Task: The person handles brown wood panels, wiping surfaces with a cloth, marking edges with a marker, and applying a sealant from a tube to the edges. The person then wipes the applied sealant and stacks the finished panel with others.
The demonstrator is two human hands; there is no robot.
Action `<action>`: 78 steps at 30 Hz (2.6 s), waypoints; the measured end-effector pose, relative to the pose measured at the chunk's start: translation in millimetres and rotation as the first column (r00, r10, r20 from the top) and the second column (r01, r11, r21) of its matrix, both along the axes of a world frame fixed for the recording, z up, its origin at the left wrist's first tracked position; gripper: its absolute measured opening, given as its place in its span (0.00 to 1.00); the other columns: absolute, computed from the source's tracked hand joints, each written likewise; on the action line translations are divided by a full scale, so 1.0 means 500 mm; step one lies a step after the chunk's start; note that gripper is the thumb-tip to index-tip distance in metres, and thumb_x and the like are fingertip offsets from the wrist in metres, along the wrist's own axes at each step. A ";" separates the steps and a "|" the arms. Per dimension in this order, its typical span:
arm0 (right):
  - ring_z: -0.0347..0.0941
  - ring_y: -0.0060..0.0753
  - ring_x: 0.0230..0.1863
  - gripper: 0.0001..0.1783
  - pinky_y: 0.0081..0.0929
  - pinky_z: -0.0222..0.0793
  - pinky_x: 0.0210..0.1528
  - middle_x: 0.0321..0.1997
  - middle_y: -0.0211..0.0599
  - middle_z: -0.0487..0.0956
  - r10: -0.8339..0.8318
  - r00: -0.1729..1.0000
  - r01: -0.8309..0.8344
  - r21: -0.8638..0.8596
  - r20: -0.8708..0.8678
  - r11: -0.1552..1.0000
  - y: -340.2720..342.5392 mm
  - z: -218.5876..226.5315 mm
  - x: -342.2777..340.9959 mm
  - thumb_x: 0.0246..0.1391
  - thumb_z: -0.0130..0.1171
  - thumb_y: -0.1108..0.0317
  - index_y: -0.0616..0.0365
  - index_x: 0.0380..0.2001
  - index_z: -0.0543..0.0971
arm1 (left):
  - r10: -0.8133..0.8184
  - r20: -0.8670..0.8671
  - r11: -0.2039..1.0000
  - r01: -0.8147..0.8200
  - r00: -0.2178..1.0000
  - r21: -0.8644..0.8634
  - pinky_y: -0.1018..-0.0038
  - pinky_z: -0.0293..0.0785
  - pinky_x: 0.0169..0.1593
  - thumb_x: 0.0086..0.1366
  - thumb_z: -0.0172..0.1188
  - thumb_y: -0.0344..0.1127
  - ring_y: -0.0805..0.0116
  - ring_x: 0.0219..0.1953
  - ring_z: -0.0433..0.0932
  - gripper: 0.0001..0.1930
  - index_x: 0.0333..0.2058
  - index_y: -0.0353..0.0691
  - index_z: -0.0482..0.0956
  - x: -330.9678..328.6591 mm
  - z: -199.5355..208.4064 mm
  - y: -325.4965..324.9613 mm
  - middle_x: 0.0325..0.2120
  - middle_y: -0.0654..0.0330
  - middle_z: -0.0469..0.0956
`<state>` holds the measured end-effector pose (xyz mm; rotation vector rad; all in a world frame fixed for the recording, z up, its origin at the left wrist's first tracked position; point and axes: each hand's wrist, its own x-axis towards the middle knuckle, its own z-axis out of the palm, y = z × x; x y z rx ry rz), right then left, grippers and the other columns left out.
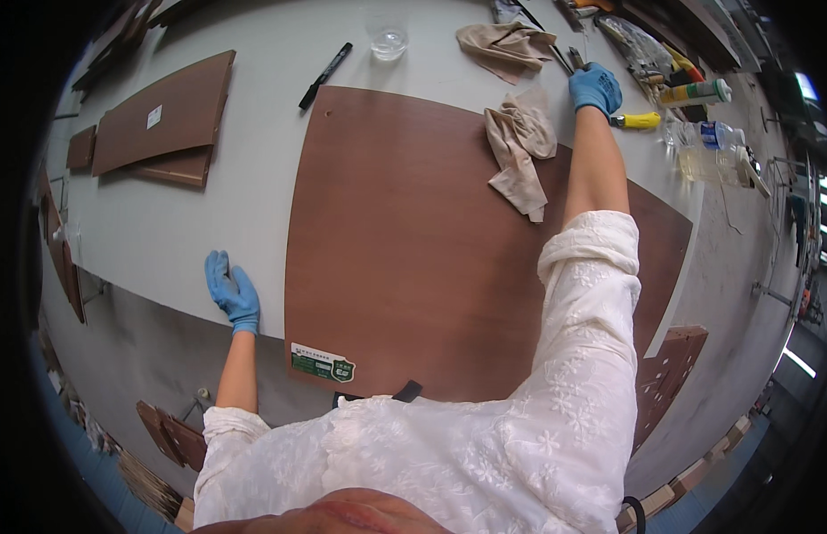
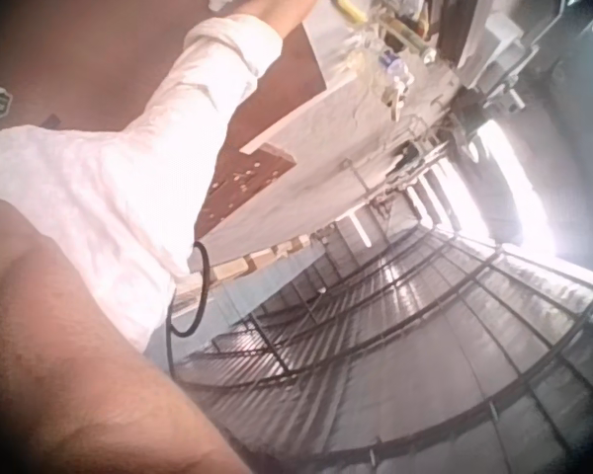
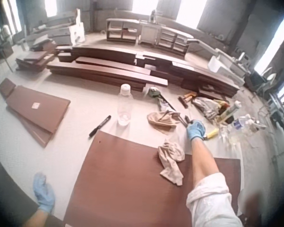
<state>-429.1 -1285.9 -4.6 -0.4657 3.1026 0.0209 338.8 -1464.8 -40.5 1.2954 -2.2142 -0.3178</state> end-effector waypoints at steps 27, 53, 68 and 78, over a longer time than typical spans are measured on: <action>0.79 0.36 0.40 0.16 0.39 0.75 0.47 0.38 0.28 0.79 0.648 0.532 -0.769 -0.632 -0.546 0.099 -0.070 0.131 0.972 0.46 0.72 0.64 0.47 0.38 0.78 | 0.304 -0.800 0.523 0.612 0.517 0.594 0.60 0.62 0.74 0.83 0.37 0.52 0.58 0.70 0.68 0.31 0.69 0.31 0.67 -0.250 0.160 0.160 0.68 0.50 0.70; 0.75 0.37 0.30 0.12 0.35 0.71 0.40 0.28 0.28 0.77 0.721 0.666 -0.382 -0.918 -0.191 0.110 -0.097 0.125 1.216 0.46 0.73 0.64 0.49 0.34 0.83 | 0.375 -0.825 0.274 0.800 0.423 0.534 0.61 0.73 0.65 0.81 0.36 0.60 0.50 0.59 0.77 0.36 0.59 0.32 0.78 -0.104 0.221 0.119 0.64 0.39 0.73; 0.78 0.25 0.37 0.15 0.25 0.74 0.45 0.36 0.36 0.83 0.750 -0.204 0.816 -0.313 0.630 0.485 -0.071 0.171 1.161 0.58 0.68 0.66 0.68 0.41 0.83 | 0.415 -0.736 0.285 0.692 0.535 0.664 0.71 0.79 0.56 0.83 0.43 0.47 0.64 0.55 0.81 0.26 0.63 0.28 0.73 -0.111 0.279 0.133 0.61 0.46 0.77; 0.76 0.26 0.32 0.10 0.30 0.72 0.37 0.28 0.33 0.82 0.734 0.224 0.404 -0.746 0.642 0.529 -0.042 0.128 1.151 0.61 0.65 0.65 0.62 0.37 0.85 | 0.092 -0.714 0.525 0.575 0.695 0.628 0.73 0.80 0.53 0.80 0.47 0.36 0.66 0.51 0.82 0.22 0.64 0.25 0.71 -0.083 0.249 0.127 0.59 0.48 0.79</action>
